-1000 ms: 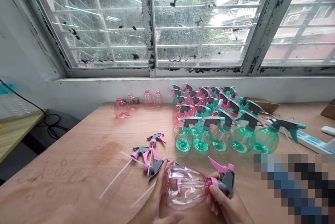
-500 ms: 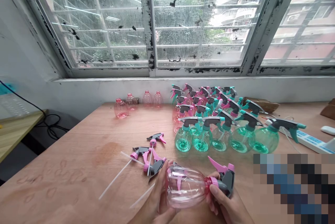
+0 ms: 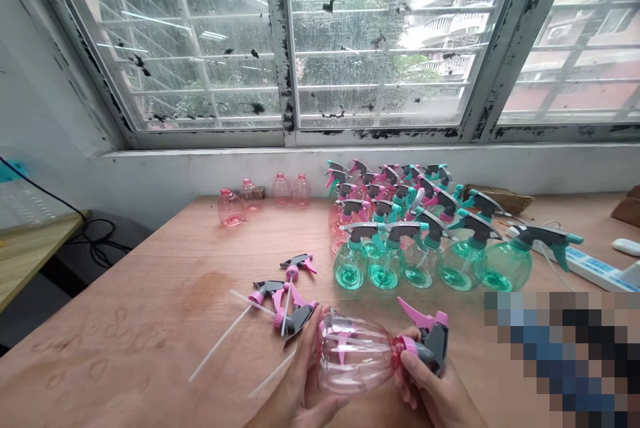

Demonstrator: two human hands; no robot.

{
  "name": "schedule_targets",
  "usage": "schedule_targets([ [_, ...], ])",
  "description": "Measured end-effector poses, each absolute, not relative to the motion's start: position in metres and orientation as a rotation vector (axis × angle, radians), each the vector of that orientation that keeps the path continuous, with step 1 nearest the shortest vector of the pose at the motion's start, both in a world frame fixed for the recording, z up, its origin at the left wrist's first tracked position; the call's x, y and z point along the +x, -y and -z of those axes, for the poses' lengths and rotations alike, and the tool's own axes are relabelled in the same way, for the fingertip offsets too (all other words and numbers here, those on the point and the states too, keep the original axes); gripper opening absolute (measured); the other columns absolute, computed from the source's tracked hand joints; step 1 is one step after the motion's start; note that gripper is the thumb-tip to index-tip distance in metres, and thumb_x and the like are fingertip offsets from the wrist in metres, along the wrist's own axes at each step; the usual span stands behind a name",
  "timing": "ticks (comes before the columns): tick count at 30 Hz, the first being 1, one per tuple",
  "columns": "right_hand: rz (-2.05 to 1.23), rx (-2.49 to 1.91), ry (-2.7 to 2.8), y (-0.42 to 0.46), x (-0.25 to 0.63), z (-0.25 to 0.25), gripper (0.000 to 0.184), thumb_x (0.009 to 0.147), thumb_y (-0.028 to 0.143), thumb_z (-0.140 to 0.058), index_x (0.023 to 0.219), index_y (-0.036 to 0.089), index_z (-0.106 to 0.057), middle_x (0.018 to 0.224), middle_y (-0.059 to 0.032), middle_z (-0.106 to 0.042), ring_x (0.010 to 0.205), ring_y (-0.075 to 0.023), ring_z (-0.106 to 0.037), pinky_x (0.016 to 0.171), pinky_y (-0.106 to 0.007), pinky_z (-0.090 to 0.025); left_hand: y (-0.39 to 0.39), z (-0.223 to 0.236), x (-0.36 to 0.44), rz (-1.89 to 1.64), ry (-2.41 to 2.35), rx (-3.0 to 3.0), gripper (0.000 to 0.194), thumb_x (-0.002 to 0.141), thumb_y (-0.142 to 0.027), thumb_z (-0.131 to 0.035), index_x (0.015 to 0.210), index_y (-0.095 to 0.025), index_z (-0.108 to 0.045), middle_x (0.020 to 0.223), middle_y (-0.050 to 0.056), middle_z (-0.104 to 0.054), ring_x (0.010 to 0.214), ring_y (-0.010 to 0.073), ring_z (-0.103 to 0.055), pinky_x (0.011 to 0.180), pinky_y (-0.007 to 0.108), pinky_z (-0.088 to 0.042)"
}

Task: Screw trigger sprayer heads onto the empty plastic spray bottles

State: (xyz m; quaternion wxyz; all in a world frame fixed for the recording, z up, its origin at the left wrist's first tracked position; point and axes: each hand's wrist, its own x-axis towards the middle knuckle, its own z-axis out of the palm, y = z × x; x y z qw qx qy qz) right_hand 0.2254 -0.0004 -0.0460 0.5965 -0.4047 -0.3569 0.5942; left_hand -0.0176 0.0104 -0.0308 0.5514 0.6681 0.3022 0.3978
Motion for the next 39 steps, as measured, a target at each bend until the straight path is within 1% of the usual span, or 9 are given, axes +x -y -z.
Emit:
schedule_targets([
  [4,-1.378,-0.944,0.829,0.000,0.225,0.045,0.046,0.075,0.058,-0.084,0.087,0.022,-0.057,0.052,0.0027,-0.066,0.042,-0.0097,-0.054,0.041,-0.016,-0.038,-0.013,0.034,-0.021,-0.921,-0.700,1.541,0.115,0.083,-0.045,-0.079,0.161,-0.037,0.005,0.174,0.008,-0.007,0.159,0.0344,-0.010,0.127,0.053,-0.013],
  [7,-1.372,-0.945,0.832,0.000,0.225,0.045,0.047,0.075,0.058,-0.084,0.087,0.022,-0.057,0.052,0.0027,-0.065,0.042,-0.0097,-0.053,0.041,-0.017,-0.038,-0.013,0.037,-0.022,-0.908,-0.691,1.502,0.108,0.085,-0.043,-0.077,0.161,-0.040,-0.001,0.174,0.004,-0.003,0.158,0.0350,-0.012,0.127,0.052,-0.018],
  [10,-1.369,-0.958,0.817,0.001,0.225,0.045,0.048,0.075,0.059,-0.084,0.089,0.022,-0.058,0.051,0.0027,-0.066,0.042,-0.0100,-0.053,0.041,-0.017,-0.038,-0.012,0.036,-0.020,-0.910,-0.709,1.524,0.100,0.086,-0.039,-0.077,0.161,-0.040,-0.010,0.174,0.001,-0.004,0.159,0.0337,-0.010,0.128,0.051,-0.014],
  [15,-1.367,-0.953,0.815,0.000,0.224,0.046,0.048,0.074,0.059,-0.084,0.089,0.022,-0.058,0.051,0.0029,-0.066,0.041,-0.0096,-0.053,0.040,-0.017,-0.038,-0.009,0.029,-0.016,-0.939,-0.696,1.537,0.092,0.094,-0.031,-0.069,0.159,-0.047,-0.005,0.174,-0.001,-0.010,0.160,0.0272,-0.008,0.128,0.048,-0.017],
  [18,-1.364,-0.953,0.810,0.000,0.225,0.047,0.048,0.074,0.058,-0.085,0.089,0.022,-0.058,0.051,0.0032,-0.066,0.041,-0.0099,-0.053,0.040,-0.017,-0.038,-0.010,0.029,-0.016,-0.953,-0.664,1.547,0.098,0.091,-0.034,-0.073,0.159,-0.046,-0.004,0.174,0.002,-0.011,0.159,0.0291,-0.012,0.127,0.050,-0.017],
  [22,-1.354,-0.950,0.819,0.000,0.225,0.049,0.048,0.075,0.057,-0.085,0.090,0.022,-0.057,0.051,0.0035,-0.066,0.041,-0.0103,-0.053,0.040,-0.018,-0.037,-0.012,0.034,-0.018,-0.938,-0.638,1.486,0.111,0.084,-0.044,-0.079,0.161,-0.038,0.001,0.174,0.007,-0.005,0.159,0.0329,-0.011,0.127,0.053,-0.014],
  [27,-1.363,-0.950,0.806,0.000,0.225,0.048,0.047,0.076,0.057,-0.084,0.090,0.022,-0.057,0.051,0.0034,-0.066,0.040,-0.0099,-0.052,0.040,-0.018,-0.037,-0.011,0.037,-0.018,-0.920,-0.677,1.448,0.104,0.084,-0.037,-0.080,0.161,-0.041,-0.009,0.174,0.003,-0.011,0.158,0.0319,-0.014,0.128,0.050,-0.015],
  [32,-1.374,-0.944,0.807,0.000,0.224,0.046,0.047,0.075,0.058,-0.084,0.089,0.022,-0.057,0.051,0.0034,-0.066,0.041,-0.0097,-0.052,0.041,-0.017,-0.037,-0.010,0.034,-0.014,-0.968,-0.638,1.422,0.086,0.094,-0.030,-0.069,0.158,-0.048,-0.015,0.173,-0.001,-0.015,0.157,0.0291,-0.020,0.126,0.048,-0.021],
  [39,-1.364,-0.945,0.798,0.001,0.223,0.044,0.047,0.074,0.057,-0.085,0.088,0.022,-0.057,0.052,0.0033,-0.066,0.041,-0.0100,-0.052,0.040,-0.018,-0.037,-0.013,0.039,-0.019,-0.955,-0.625,1.456,0.110,0.083,-0.041,-0.080,0.160,-0.044,0.000,0.174,0.004,-0.007,0.157,0.0351,-0.018,0.126,0.052,-0.020],
])
